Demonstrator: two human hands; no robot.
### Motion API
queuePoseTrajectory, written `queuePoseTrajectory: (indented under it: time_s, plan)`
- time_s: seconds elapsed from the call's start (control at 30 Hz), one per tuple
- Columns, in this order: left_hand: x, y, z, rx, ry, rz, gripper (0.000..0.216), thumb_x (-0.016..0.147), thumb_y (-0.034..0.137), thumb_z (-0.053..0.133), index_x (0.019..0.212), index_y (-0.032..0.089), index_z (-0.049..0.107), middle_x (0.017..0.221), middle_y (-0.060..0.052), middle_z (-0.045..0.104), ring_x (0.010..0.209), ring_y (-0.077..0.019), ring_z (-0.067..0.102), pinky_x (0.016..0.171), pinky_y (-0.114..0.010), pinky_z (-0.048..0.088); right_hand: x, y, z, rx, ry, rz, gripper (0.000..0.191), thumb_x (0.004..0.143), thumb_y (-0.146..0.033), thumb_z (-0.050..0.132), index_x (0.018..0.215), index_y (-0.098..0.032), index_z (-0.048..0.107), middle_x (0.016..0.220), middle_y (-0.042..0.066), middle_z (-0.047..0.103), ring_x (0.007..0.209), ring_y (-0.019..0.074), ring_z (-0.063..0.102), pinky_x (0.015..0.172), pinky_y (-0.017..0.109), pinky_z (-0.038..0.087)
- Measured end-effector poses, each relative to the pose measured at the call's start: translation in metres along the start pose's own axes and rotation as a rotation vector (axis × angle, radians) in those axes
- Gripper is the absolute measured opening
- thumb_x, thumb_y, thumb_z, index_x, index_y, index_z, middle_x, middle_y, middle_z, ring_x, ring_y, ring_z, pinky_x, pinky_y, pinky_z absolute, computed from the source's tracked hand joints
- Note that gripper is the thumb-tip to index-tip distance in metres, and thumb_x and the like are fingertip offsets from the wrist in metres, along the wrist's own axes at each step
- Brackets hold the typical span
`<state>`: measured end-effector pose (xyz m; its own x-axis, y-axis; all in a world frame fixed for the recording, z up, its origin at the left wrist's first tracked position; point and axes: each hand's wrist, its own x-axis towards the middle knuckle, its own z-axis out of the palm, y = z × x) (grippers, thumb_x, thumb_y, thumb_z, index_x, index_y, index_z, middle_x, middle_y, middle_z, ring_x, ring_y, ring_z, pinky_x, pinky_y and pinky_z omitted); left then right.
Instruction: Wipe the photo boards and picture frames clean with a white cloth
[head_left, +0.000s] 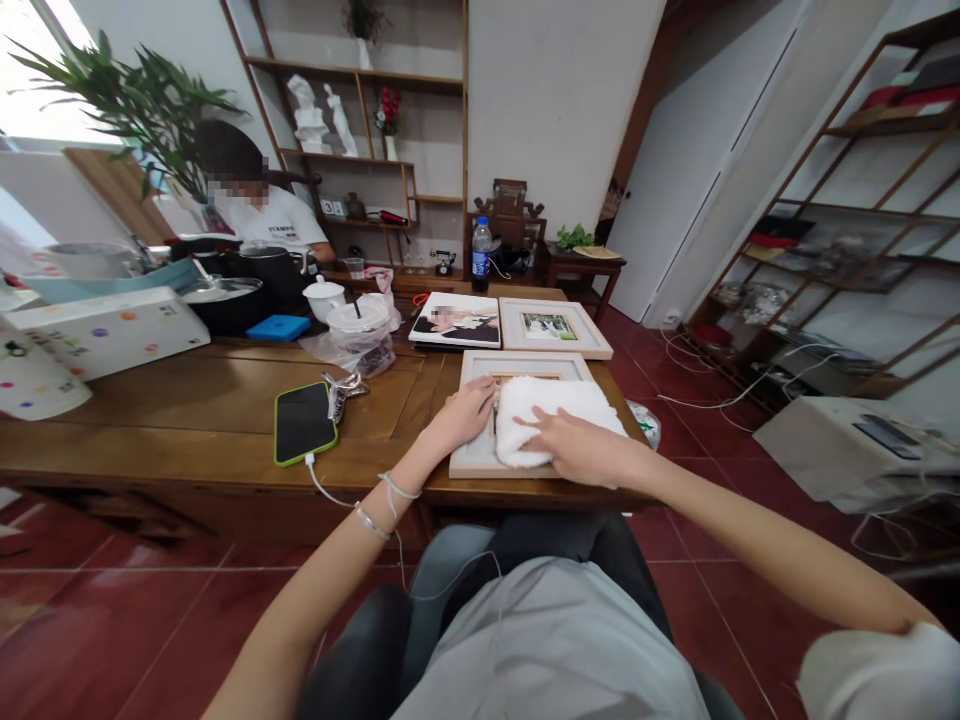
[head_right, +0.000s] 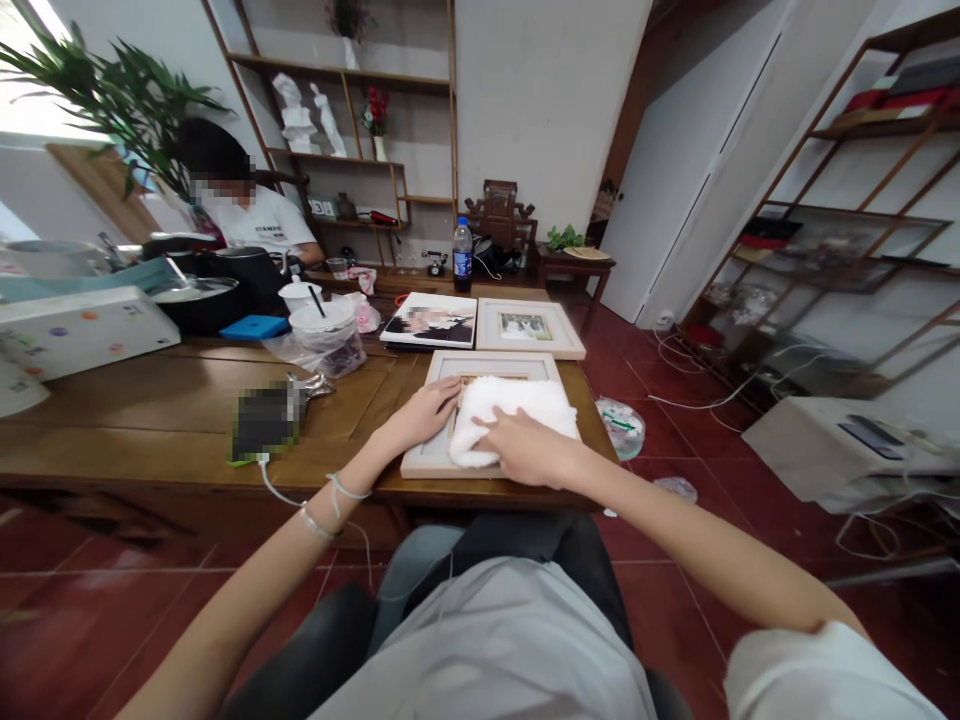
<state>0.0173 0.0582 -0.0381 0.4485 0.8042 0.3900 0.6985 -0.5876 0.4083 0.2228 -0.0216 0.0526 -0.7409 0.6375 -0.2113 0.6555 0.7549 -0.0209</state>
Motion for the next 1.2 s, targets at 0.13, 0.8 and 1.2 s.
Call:
queuePoseTrajectory:
  time_s: [0.13,0.8,1.2]
  plan:
    - [-0.001,0.0,0.0,-0.001,0.006,-0.023,0.037,0.094,0.025,0.036,0.122,0.016,0.059,0.138,-0.011,0.051,0.131,-0.0213,0.044,0.11,-0.041,0.036,-0.03,-0.013,-0.019,0.107,-0.045,-0.022,0.064,0.067,0.002,0.041,0.123,-0.023,0.062,0.127,0.011,0.061,0.116,0.0258,0.056,0.09,0.036,0.045]
    - [0.003,0.011,-0.013,-0.155,0.219,-0.02,0.039,0.1,0.029,0.022,0.105,0.015,0.058,0.106,-0.012,0.066,0.101,-0.0205,0.061,0.094,-0.033,0.046,0.078,0.008,0.006,-0.059,0.098,0.22,0.063,0.077,-0.002,0.039,0.136,-0.022,0.048,0.154,0.011,0.026,0.137,0.0414,0.025,0.1,0.066,0.03]
    - [0.0,0.019,-0.015,-0.08,0.115,-0.044,0.025,0.09,0.037,0.051,0.099,0.015,0.06,0.101,-0.01,0.068,0.097,-0.0246,0.063,0.088,-0.034,0.048,-0.005,-0.029,-0.005,-0.057,0.026,-0.047,0.057,0.076,-0.001,0.041,0.126,-0.021,0.059,0.149,0.011,0.038,0.134,0.0361,0.036,0.099,0.054,0.039]
